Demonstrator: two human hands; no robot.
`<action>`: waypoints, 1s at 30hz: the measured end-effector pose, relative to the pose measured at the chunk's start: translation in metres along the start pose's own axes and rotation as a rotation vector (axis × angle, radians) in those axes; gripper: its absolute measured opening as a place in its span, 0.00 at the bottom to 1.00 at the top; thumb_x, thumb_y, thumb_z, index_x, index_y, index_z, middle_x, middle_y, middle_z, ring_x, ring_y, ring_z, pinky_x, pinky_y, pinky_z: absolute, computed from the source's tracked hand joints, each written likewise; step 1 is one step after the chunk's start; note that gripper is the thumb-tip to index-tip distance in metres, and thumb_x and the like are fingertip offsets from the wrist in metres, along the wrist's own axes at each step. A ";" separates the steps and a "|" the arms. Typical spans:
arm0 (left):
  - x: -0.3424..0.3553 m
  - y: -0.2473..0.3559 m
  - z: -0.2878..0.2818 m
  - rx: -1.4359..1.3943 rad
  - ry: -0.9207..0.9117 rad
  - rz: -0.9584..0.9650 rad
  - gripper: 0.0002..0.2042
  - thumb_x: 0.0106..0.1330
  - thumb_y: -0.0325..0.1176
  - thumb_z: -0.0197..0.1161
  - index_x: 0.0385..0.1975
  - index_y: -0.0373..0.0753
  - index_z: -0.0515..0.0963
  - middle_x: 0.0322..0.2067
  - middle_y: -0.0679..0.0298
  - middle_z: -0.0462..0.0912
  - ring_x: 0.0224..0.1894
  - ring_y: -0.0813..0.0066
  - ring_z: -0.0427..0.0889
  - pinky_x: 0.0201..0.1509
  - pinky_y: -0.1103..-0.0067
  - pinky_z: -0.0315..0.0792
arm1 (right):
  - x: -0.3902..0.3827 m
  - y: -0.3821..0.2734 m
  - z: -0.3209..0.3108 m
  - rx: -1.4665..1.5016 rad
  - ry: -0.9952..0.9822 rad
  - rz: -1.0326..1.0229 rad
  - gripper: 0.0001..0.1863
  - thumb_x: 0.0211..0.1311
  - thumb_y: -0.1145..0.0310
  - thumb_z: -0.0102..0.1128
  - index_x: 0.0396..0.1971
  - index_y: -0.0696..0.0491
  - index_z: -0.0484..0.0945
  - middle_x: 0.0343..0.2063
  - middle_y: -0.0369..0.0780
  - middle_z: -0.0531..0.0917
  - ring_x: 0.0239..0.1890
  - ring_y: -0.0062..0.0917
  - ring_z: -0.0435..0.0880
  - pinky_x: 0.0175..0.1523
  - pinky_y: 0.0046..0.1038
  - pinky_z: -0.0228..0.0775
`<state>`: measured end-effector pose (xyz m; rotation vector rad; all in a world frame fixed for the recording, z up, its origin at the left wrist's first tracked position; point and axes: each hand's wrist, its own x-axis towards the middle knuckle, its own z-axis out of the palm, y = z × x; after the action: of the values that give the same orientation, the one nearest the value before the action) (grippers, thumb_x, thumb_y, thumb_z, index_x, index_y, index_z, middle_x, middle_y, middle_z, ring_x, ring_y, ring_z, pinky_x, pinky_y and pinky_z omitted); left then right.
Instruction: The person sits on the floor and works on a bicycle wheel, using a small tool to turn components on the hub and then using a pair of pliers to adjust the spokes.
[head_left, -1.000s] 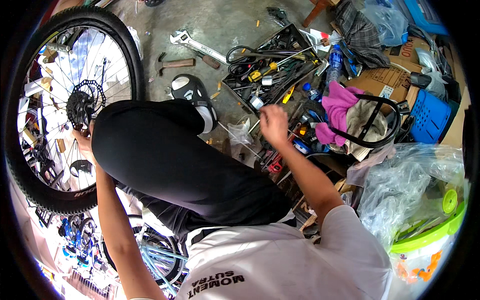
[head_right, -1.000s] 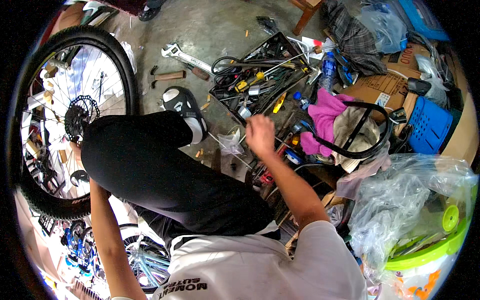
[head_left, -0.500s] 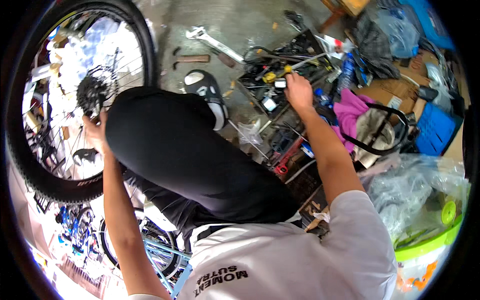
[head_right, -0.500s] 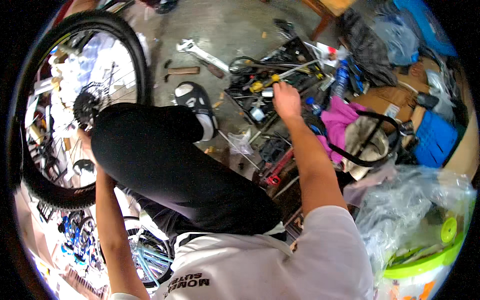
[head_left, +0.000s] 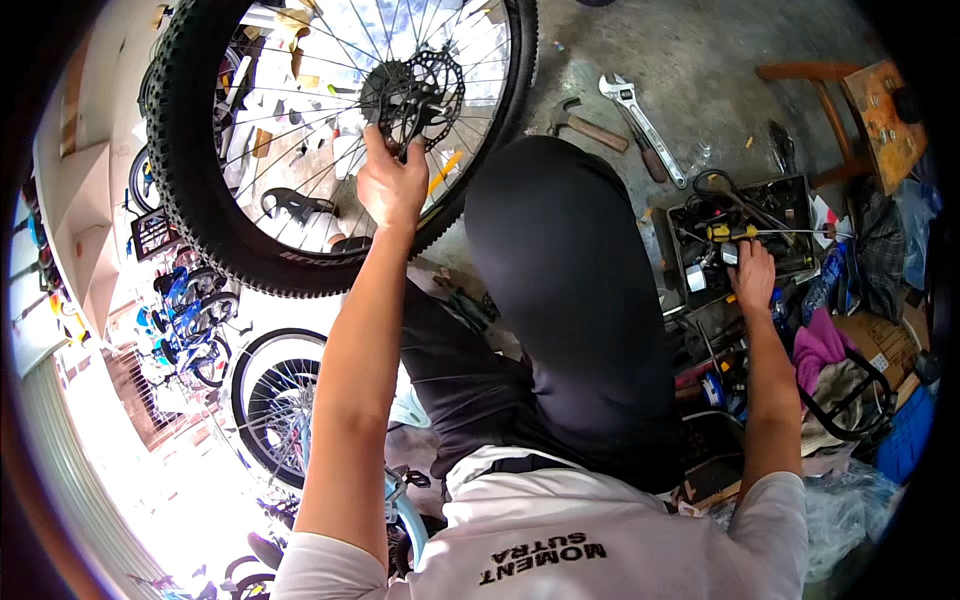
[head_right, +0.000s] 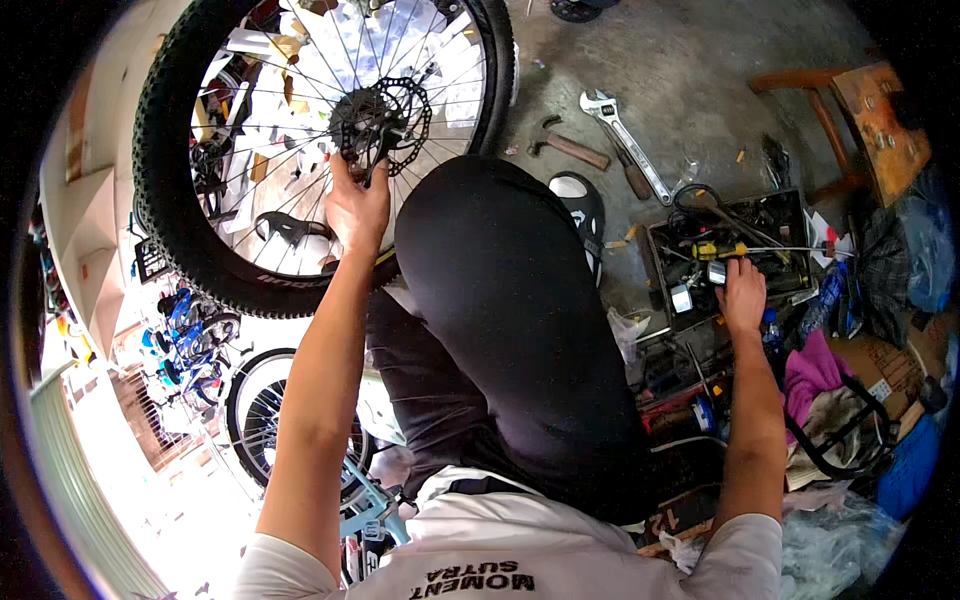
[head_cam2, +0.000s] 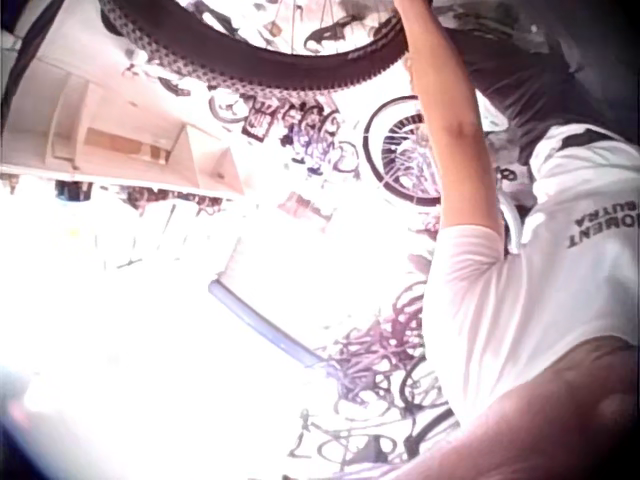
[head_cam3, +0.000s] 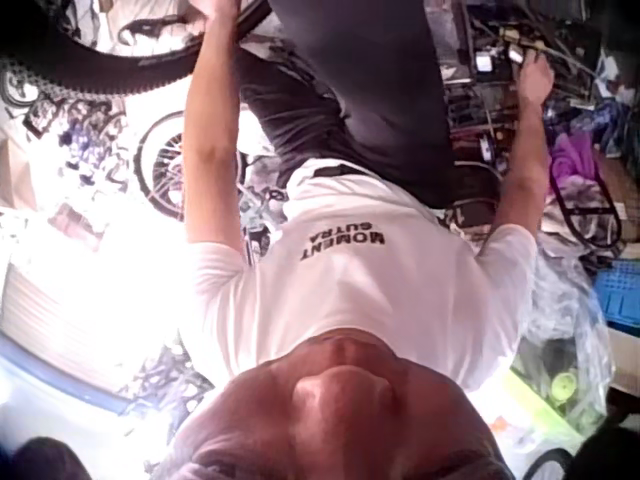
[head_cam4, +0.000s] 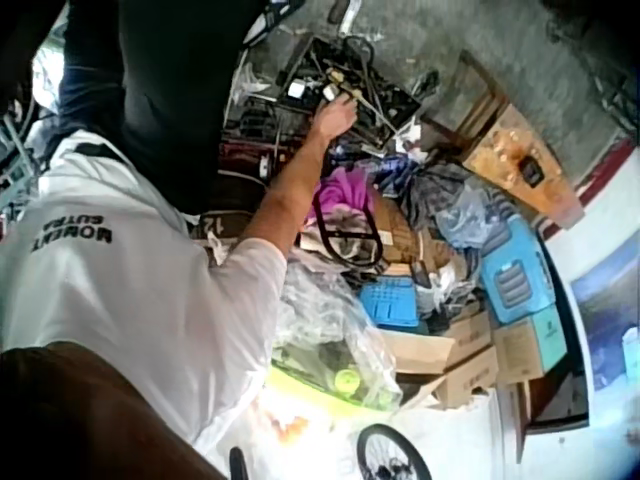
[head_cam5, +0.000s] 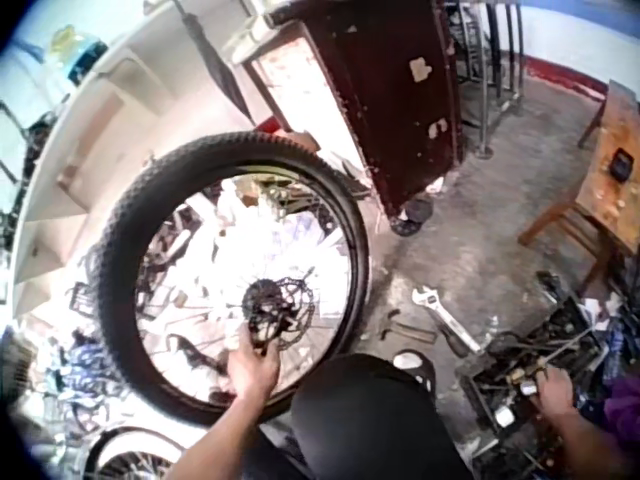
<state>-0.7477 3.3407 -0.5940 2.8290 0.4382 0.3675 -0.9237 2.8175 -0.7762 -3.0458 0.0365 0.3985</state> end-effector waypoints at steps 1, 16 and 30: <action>0.001 -0.001 0.001 0.011 -0.011 -0.007 0.19 0.59 0.44 0.67 0.42 0.42 0.70 0.27 0.56 0.85 0.30 0.47 0.84 0.36 0.59 0.76 | 0.001 0.005 0.003 -0.020 -0.007 -0.052 0.28 0.44 0.72 0.74 0.47 0.55 0.71 0.45 0.46 0.76 0.48 0.43 0.76 0.52 0.40 0.69; 0.000 0.018 -0.003 0.118 -0.046 -0.107 0.22 0.59 0.47 0.64 0.48 0.43 0.70 0.31 0.50 0.85 0.37 0.44 0.85 0.43 0.56 0.75 | -0.008 -0.009 0.007 0.033 -0.029 0.036 0.26 0.45 0.78 0.69 0.47 0.56 0.72 0.46 0.46 0.80 0.50 0.43 0.79 0.56 0.41 0.71; 0.006 0.002 -0.004 0.085 -0.116 -0.125 0.25 0.62 0.52 0.63 0.52 0.43 0.70 0.36 0.51 0.86 0.40 0.45 0.85 0.44 0.58 0.75 | -0.013 0.034 -0.023 0.621 0.462 0.833 0.12 0.57 0.68 0.68 0.41 0.53 0.84 0.37 0.42 0.86 0.39 0.35 0.86 0.46 0.35 0.75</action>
<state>-0.7431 3.3414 -0.5888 2.8671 0.6165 0.1628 -0.9311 2.7816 -0.7526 -2.2899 1.2054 -0.2626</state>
